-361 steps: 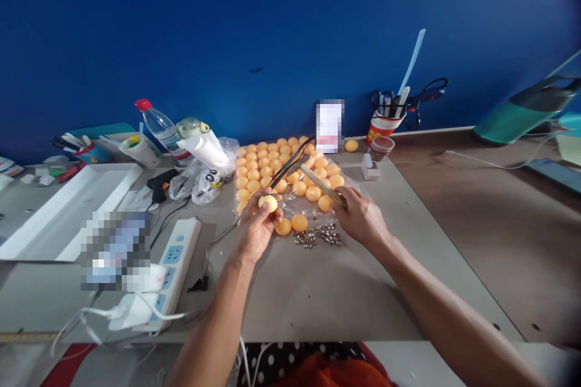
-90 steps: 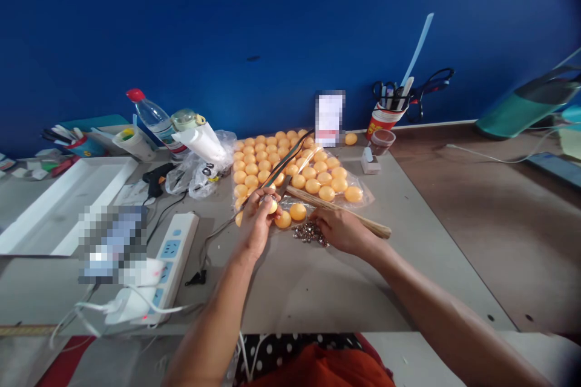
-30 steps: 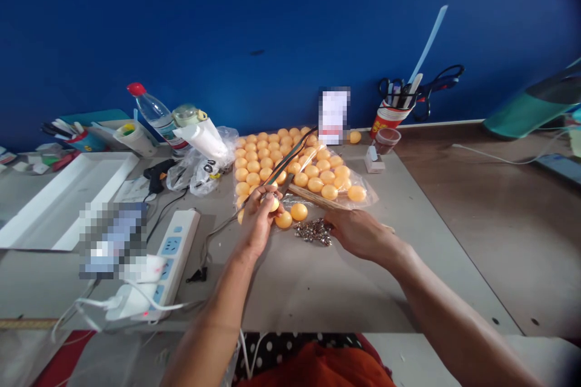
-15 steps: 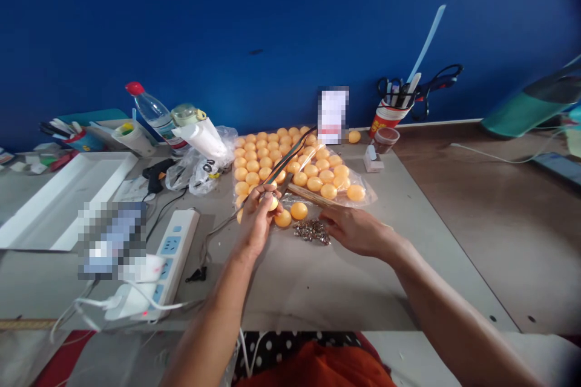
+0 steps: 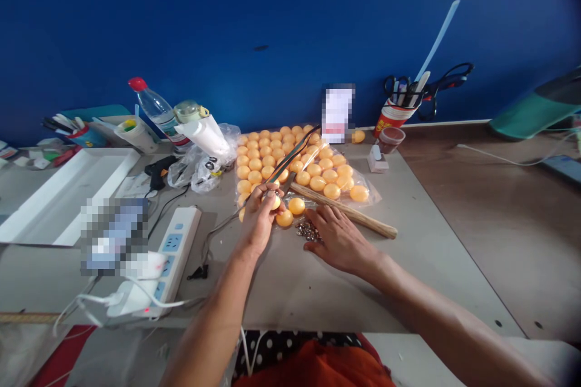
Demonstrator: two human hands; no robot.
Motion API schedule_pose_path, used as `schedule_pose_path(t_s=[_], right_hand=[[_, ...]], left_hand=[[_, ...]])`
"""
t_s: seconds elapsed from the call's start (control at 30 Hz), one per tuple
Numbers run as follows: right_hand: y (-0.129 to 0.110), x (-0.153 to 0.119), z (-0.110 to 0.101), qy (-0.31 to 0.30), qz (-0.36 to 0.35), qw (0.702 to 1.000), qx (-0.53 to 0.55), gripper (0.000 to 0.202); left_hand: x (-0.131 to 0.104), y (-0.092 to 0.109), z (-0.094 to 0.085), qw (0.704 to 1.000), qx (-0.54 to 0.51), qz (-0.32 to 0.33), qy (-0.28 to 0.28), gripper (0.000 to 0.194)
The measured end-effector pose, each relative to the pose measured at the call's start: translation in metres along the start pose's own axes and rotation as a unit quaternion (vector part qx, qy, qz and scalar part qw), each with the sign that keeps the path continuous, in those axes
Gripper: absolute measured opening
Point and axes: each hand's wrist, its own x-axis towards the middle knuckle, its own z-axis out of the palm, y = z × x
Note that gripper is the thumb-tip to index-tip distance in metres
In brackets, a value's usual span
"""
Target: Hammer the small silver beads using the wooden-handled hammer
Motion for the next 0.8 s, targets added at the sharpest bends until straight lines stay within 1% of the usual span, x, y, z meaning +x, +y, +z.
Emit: schedule_pose_path(t_s=[0.17,0.3,0.4,0.47,0.57,0.7,0.8], right_hand=[[0.007,0.003,-0.002,-0.001,-0.037,0.999,0.032,0.047],[0.016,0.003,-0.009,-0.003,-0.038,0.998,0.055,0.037],[0.020,0.001,-0.015,-0.003,-0.029,0.999,0.027,0.042],[0.017,0.000,-0.016,-0.013,-0.019,1.000,-0.009,0.048],[0.007,0.000,-0.011,-0.010,-0.007,0.999,-0.041,0.057],[-0.008,0.006,0.005,0.014,0.020,0.998,-0.059,0.066],[-0.011,0.011,0.016,0.024,0.011,0.998,-0.056,0.062]], left_hand=[[0.001,-0.001,-0.001,1.000,-0.004,-0.002,0.004,0.029],[0.001,-0.003,-0.001,1.000,-0.001,0.003,0.003,0.028],[0.001,-0.003,-0.001,1.000,0.000,0.002,0.002,0.029],[0.000,-0.002,-0.001,1.000,0.003,-0.001,0.001,0.029],[0.000,0.000,0.000,1.000,0.004,-0.002,-0.002,0.029],[-0.001,0.001,0.000,1.000,0.006,-0.002,-0.005,0.028],[-0.001,0.001,0.000,1.000,0.006,-0.004,-0.005,0.028]])
